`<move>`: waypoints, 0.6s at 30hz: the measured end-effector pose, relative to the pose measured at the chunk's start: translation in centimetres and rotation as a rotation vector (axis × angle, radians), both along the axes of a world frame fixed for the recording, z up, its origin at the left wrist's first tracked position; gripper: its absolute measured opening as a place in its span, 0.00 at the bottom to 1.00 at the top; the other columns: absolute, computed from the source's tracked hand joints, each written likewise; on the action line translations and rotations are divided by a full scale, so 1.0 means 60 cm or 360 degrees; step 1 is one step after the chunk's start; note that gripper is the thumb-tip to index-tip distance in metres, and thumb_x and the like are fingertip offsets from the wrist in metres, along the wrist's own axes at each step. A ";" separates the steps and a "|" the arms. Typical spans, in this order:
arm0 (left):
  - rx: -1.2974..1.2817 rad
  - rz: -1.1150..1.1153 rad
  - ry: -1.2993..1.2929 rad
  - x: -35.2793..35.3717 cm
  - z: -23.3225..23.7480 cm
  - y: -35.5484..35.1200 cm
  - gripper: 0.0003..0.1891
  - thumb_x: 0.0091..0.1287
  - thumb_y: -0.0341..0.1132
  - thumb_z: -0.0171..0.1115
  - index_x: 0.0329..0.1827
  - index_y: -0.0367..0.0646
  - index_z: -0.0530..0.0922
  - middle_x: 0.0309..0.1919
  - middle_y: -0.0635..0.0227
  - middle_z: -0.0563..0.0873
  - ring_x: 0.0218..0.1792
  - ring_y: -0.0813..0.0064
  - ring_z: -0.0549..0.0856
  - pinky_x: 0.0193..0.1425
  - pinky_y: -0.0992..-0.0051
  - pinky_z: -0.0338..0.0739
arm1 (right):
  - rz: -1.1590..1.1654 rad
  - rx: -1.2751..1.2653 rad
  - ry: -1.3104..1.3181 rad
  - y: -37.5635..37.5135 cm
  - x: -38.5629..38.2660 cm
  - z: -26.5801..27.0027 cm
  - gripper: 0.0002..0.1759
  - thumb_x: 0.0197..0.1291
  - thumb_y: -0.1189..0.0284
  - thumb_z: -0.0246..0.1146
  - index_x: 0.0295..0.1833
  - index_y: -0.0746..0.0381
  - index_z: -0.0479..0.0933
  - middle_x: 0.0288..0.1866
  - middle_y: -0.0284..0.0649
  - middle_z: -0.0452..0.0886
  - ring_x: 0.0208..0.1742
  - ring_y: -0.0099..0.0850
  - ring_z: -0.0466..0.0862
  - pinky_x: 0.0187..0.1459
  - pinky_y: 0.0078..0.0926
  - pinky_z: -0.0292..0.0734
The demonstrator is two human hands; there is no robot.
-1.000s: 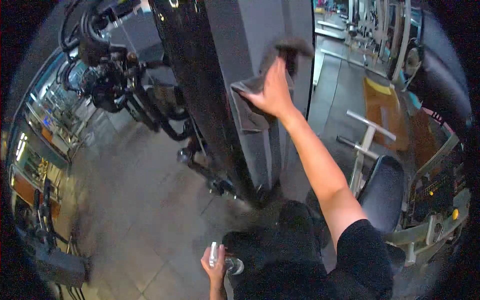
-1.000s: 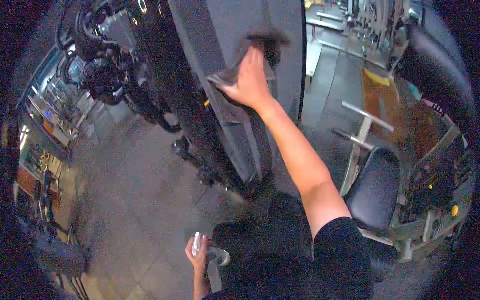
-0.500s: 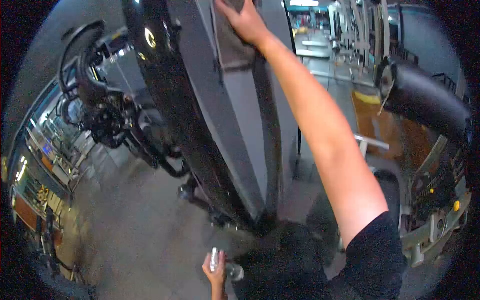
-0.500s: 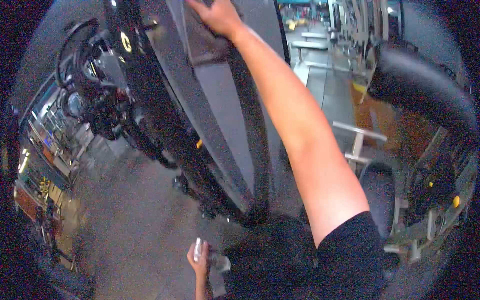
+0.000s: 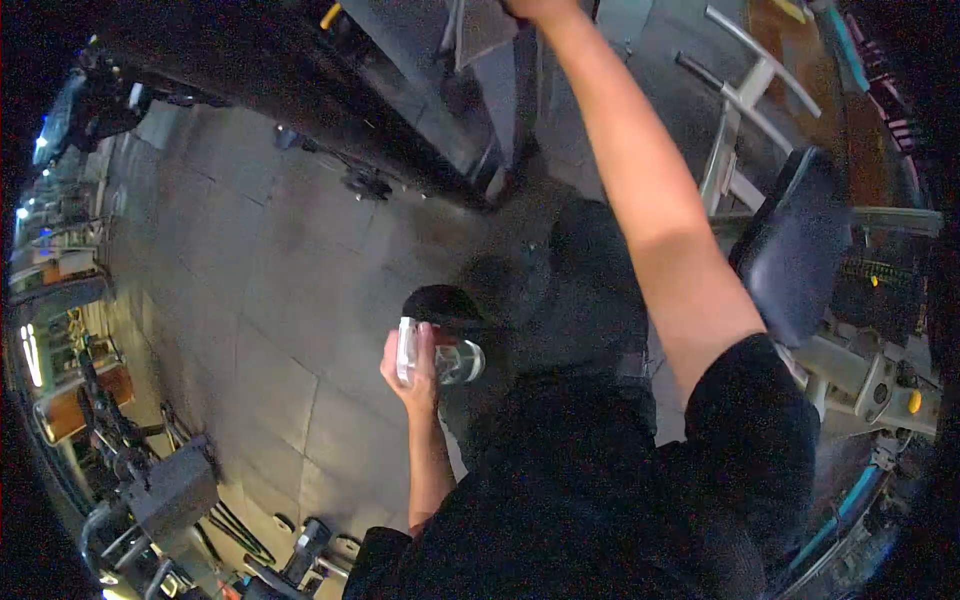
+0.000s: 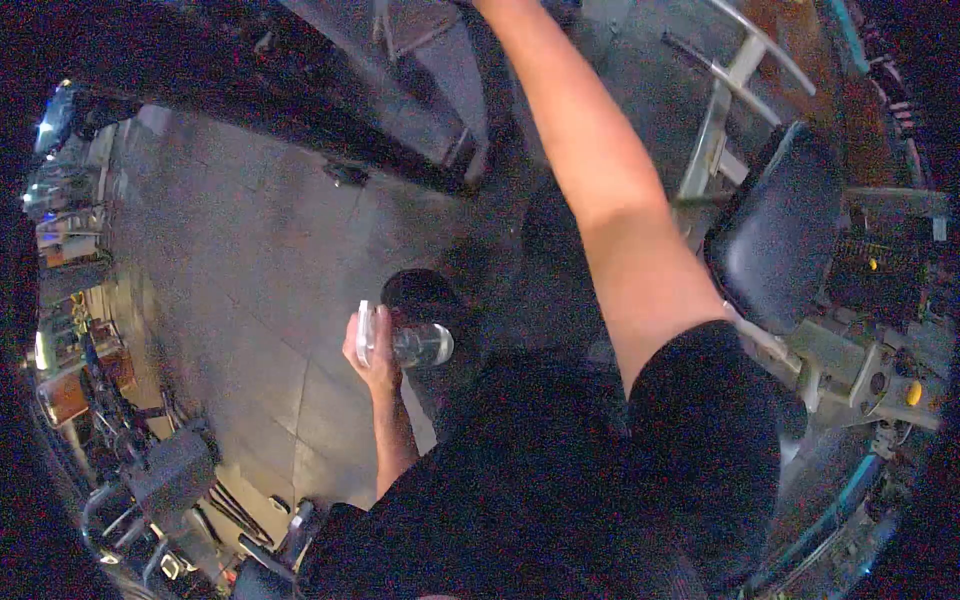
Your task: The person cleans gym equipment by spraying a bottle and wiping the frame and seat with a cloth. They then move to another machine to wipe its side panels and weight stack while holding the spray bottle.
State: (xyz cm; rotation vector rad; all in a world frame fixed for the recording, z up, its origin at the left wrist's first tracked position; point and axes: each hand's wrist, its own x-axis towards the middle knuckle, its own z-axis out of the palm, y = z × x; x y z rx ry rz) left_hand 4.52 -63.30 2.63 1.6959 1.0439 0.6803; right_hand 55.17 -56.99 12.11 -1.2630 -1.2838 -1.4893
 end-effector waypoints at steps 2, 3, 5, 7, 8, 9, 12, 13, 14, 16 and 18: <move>-0.0162 0.0068 -0.0089 -0.002 -0.004 -0.003 0.06 0.74 0.31 0.68 0.39 0.38 0.82 0.34 0.64 0.89 0.33 0.78 0.86 0.39 0.77 0.79 | -0.0083 -0.0096 0.0095 0.000 -0.011 -0.140 0.15 0.65 0.78 0.63 0.55 0.71 0.84 0.64 0.64 0.79 0.70 0.66 0.75 0.73 0.70 0.62; -0.0178 0.0065 -0.0058 -0.008 -0.026 -0.006 0.06 0.74 0.31 0.68 0.39 0.38 0.82 0.34 0.64 0.89 0.33 0.78 0.86 0.39 0.77 0.79 | -0.0068 -0.0201 0.0208 0.002 -0.012 -0.208 0.14 0.64 0.79 0.63 0.53 0.72 0.84 0.62 0.63 0.80 0.69 0.64 0.75 0.73 0.71 0.63; -0.0081 0.0236 -0.0257 -0.030 -0.080 -0.007 0.06 0.74 0.28 0.68 0.39 0.34 0.82 0.32 0.64 0.90 0.30 0.80 0.86 0.38 0.78 0.78 | -0.0202 -0.0345 0.0313 -0.010 -0.040 -0.325 0.26 0.61 0.77 0.65 0.63 0.78 0.76 0.69 0.67 0.73 0.75 0.64 0.70 0.77 0.68 0.59; -0.0148 0.0267 -0.0205 -0.021 -0.068 -0.014 0.06 0.74 0.28 0.67 0.39 0.33 0.82 0.32 0.63 0.90 0.30 0.77 0.87 0.38 0.78 0.79 | -0.0362 -0.0442 0.0527 -0.017 -0.093 -0.455 0.30 0.65 0.72 0.66 0.71 0.71 0.70 0.70 0.64 0.72 0.74 0.59 0.71 0.75 0.56 0.62; -0.0204 0.0302 -0.0180 -0.012 -0.055 -0.016 0.06 0.75 0.28 0.66 0.40 0.33 0.82 0.32 0.61 0.89 0.29 0.75 0.87 0.38 0.77 0.80 | -0.0287 -0.0639 0.1115 -0.025 -0.125 -0.491 0.33 0.68 0.71 0.64 0.75 0.68 0.66 0.72 0.63 0.71 0.74 0.56 0.72 0.75 0.50 0.64; -0.0204 0.0297 -0.0175 -0.006 -0.045 -0.017 0.06 0.75 0.28 0.66 0.40 0.33 0.82 0.32 0.61 0.89 0.29 0.75 0.87 0.38 0.77 0.80 | -0.0317 -0.0798 0.1695 -0.032 -0.156 -0.527 0.35 0.70 0.70 0.63 0.80 0.64 0.62 0.74 0.62 0.69 0.74 0.54 0.72 0.74 0.44 0.66; -0.0472 0.0257 -0.0249 -0.002 -0.026 -0.021 0.10 0.76 0.32 0.64 0.42 0.30 0.80 0.33 0.56 0.89 0.28 0.68 0.88 0.38 0.73 0.82 | 0.0103 -0.0460 0.2698 -0.014 -0.197 -0.733 0.39 0.75 0.59 0.57 0.85 0.60 0.55 0.81 0.61 0.63 0.79 0.54 0.67 0.77 0.44 0.62; -0.0439 0.0278 -0.0251 -0.002 -0.026 -0.028 0.12 0.76 0.34 0.63 0.43 0.29 0.79 0.33 0.53 0.89 0.27 0.65 0.88 0.37 0.70 0.83 | 0.0159 -0.0264 0.2687 -0.005 -0.194 -0.787 0.40 0.77 0.54 0.56 0.86 0.59 0.53 0.82 0.60 0.61 0.80 0.54 0.65 0.78 0.44 0.61; -0.0406 0.0293 -0.0241 -0.004 -0.027 -0.030 0.14 0.76 0.36 0.62 0.45 0.28 0.78 0.33 0.50 0.88 0.27 0.62 0.88 0.37 0.68 0.83 | 0.0253 -0.0225 0.2927 -0.006 -0.196 -0.786 0.45 0.73 0.47 0.51 0.86 0.60 0.51 0.83 0.58 0.60 0.81 0.52 0.64 0.79 0.43 0.59; -0.0406 0.0299 -0.0257 -0.010 -0.035 -0.040 0.15 0.76 0.37 0.61 0.45 0.28 0.77 0.33 0.48 0.88 0.26 0.61 0.88 0.37 0.66 0.84 | 0.0446 -0.0159 0.3395 -0.018 -0.204 -0.779 0.57 0.66 0.31 0.42 0.87 0.63 0.47 0.85 0.55 0.59 0.83 0.49 0.60 0.80 0.42 0.54; -0.0425 0.0340 -0.0257 -0.017 -0.034 -0.049 0.16 0.76 0.37 0.61 0.46 0.28 0.77 0.33 0.47 0.88 0.26 0.60 0.88 0.37 0.64 0.84 | 0.0647 -0.0123 0.3880 -0.035 -0.231 -0.780 0.70 0.58 0.16 0.32 0.87 0.65 0.42 0.86 0.51 0.57 0.85 0.46 0.57 0.82 0.41 0.50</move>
